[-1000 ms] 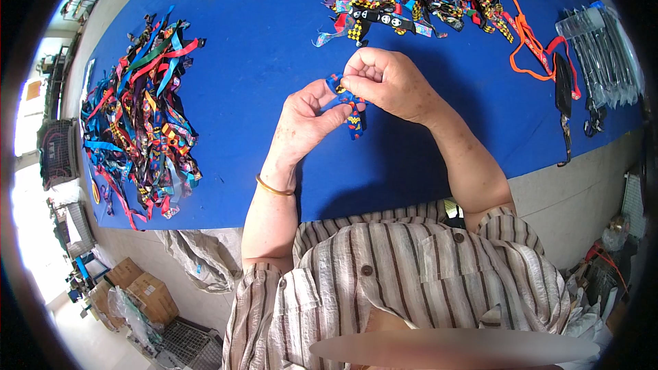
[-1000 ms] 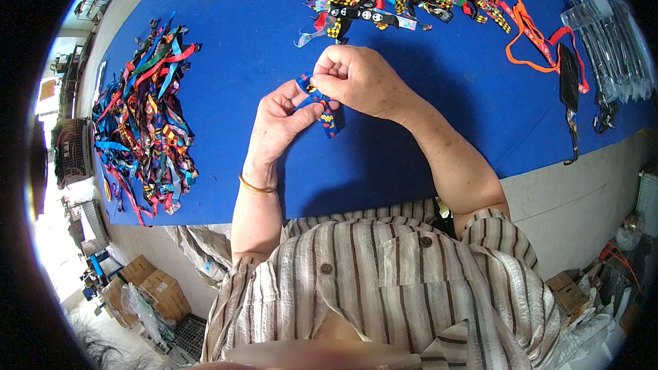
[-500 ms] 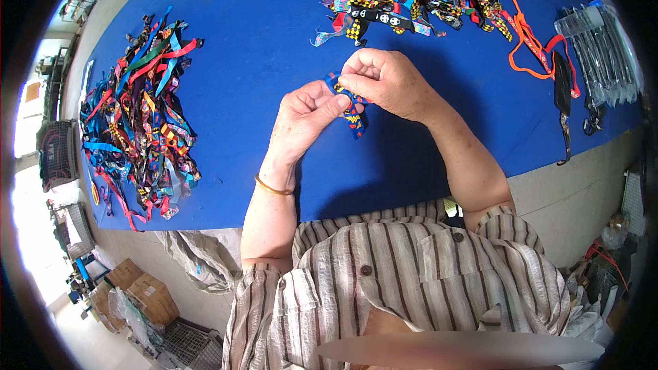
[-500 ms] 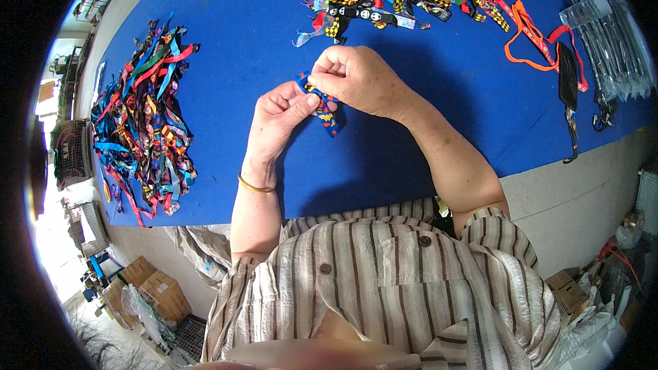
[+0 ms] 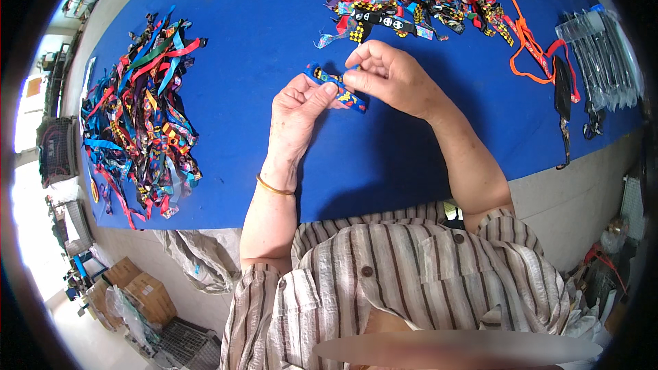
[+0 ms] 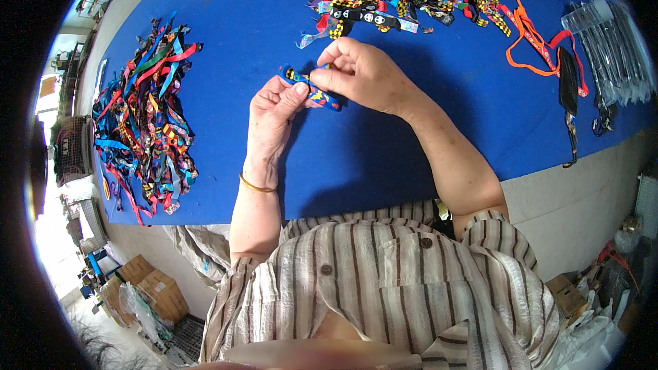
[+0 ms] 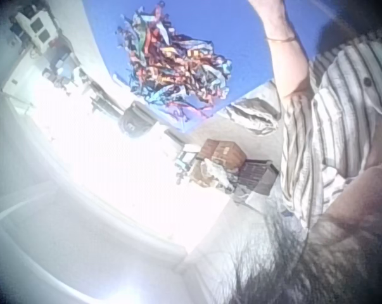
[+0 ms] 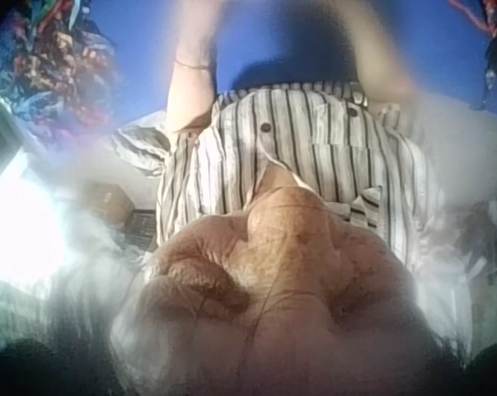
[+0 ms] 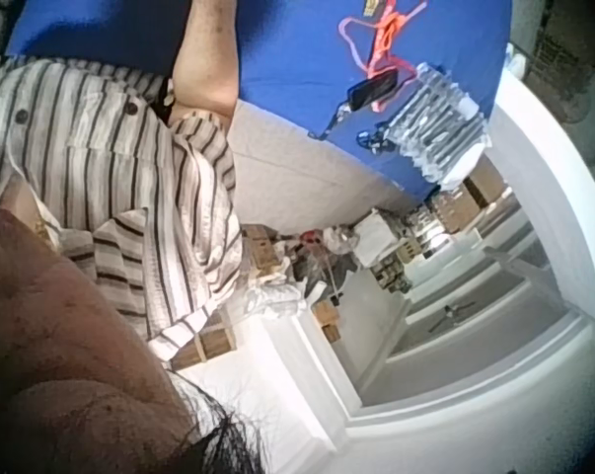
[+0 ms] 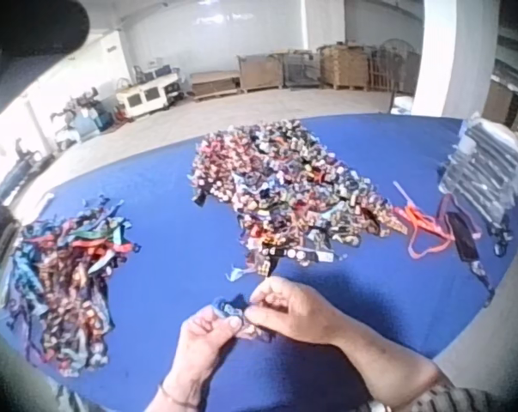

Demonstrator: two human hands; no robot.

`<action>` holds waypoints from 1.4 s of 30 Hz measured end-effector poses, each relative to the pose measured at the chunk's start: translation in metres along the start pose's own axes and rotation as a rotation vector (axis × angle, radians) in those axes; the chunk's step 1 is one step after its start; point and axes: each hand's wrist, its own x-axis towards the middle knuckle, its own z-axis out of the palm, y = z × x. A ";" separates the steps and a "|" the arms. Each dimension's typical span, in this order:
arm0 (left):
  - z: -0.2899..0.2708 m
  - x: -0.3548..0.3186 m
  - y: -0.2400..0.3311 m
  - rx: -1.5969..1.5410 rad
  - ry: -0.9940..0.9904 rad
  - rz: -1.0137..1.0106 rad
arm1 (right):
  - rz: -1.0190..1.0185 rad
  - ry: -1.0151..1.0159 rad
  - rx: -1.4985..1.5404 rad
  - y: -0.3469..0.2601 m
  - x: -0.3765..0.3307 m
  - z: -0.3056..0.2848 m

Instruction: The person picks up a lanyard, stretches it out, and folds it into a bow shape by hand. They then select a second lanyard from a pile and tie it around the center of the bow to secure it.

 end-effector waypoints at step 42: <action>0.003 -0.001 0.009 -0.140 -0.109 0.054 | 0.099 -0.150 0.198 -0.007 -0.001 -0.003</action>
